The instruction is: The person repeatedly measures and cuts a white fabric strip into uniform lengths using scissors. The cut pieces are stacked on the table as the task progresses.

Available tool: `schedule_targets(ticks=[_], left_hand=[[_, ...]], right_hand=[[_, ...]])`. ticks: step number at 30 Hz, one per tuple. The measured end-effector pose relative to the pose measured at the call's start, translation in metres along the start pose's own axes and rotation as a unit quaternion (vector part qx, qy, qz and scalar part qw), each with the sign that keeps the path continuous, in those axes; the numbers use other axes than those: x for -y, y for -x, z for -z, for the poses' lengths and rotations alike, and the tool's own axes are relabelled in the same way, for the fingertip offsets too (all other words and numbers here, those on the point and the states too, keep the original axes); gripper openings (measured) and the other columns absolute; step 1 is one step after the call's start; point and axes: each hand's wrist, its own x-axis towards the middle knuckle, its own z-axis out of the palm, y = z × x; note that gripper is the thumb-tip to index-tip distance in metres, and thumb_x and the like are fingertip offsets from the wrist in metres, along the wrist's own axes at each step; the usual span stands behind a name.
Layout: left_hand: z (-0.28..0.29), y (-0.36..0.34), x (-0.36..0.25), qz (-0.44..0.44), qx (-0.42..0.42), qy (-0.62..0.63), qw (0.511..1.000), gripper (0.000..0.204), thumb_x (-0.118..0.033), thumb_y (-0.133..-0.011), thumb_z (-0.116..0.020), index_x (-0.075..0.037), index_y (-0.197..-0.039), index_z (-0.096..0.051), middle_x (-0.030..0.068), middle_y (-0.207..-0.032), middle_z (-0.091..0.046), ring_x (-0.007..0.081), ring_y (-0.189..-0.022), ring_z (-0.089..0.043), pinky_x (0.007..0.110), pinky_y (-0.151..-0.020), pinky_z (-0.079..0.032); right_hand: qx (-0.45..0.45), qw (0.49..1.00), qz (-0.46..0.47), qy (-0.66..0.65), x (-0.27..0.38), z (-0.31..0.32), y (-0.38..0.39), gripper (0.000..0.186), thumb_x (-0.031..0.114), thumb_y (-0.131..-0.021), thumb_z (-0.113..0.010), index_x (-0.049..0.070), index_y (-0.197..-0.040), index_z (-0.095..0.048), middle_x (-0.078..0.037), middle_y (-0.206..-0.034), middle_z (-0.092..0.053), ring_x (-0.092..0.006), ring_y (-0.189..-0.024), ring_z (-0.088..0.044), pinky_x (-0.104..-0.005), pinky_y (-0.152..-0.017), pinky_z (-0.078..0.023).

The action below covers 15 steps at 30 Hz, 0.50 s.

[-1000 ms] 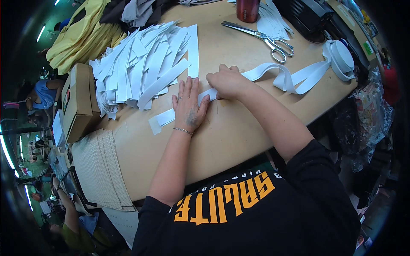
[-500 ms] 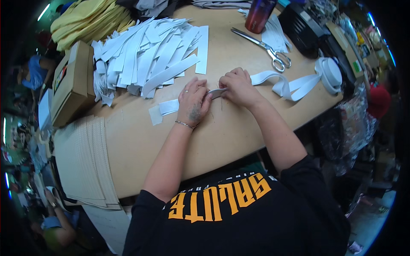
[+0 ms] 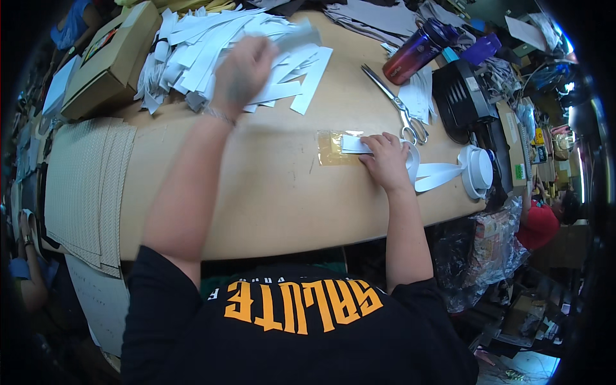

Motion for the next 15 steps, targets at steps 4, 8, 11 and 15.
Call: schedule_targets(ticks=[4, 8, 11, 15], left_hand=[[0.009, -0.071, 0.049, -0.195, -0.210, -0.319, 0.904, 0.031, -0.031, -0.086, -0.061, -0.003, -0.101, -0.059, 0.0171, -0.091, -0.060, 0.0327, -0.088, -0.057, 0.039, -0.076, -0.046], [-0.040, -0.019, 0.004, -0.126, -0.013, -0.056, 0.990, 0.036, -0.037, -0.087, -0.057, -0.002, -0.089, -0.061, 0.0193, -0.082, -0.062, 0.0371, -0.080, -0.059, 0.043, -0.071, -0.047], [-0.084, 0.060, -0.046, 0.254, 0.331, 0.011, 0.909, 0.052, -0.050, -0.089, -0.051, 0.000, -0.094, -0.065, 0.0110, -0.085, -0.066, 0.0182, -0.065, -0.062, 0.030, -0.066, -0.050], [-0.092, 0.083, -0.097, 0.502, 0.325, 0.266, 0.756, 0.055, -0.049, -0.088, -0.053, 0.005, -0.088, -0.063, 0.0097, -0.076, -0.064, 0.0154, -0.063, -0.062, 0.027, -0.058, -0.050]], right_hand=[[-0.031, 0.998, 0.046, 0.028, -0.001, -0.013, -0.005, 0.022, 0.019, -0.083, -0.060, 0.016, -0.104, -0.062, 0.001, -0.105, -0.061, -0.0201, -0.105, -0.053, -0.0643, -0.100, -0.023], [-0.122, 0.988, 0.079, 0.060, -0.007, -0.032, -0.002, 0.019, 0.015, -0.082, -0.055, 0.013, -0.100, -0.060, 0.000, -0.100, -0.061, -0.0211, -0.100, -0.056, -0.0569, -0.096, -0.030], [-0.188, 0.978, 0.087, 0.010, -0.009, -0.035, -0.005, 0.017, 0.012, -0.079, -0.052, 0.011, -0.095, -0.056, -0.001, -0.092, -0.061, -0.0228, -0.098, -0.057, -0.0499, -0.092, -0.034], [-0.256, 0.962, 0.091, 0.000, 0.003, -0.029, 0.001, 0.014, 0.012, -0.079, -0.052, 0.012, -0.093, -0.056, -0.002, -0.095, -0.062, -0.0217, -0.104, -0.056, -0.0468, -0.090, -0.034]])
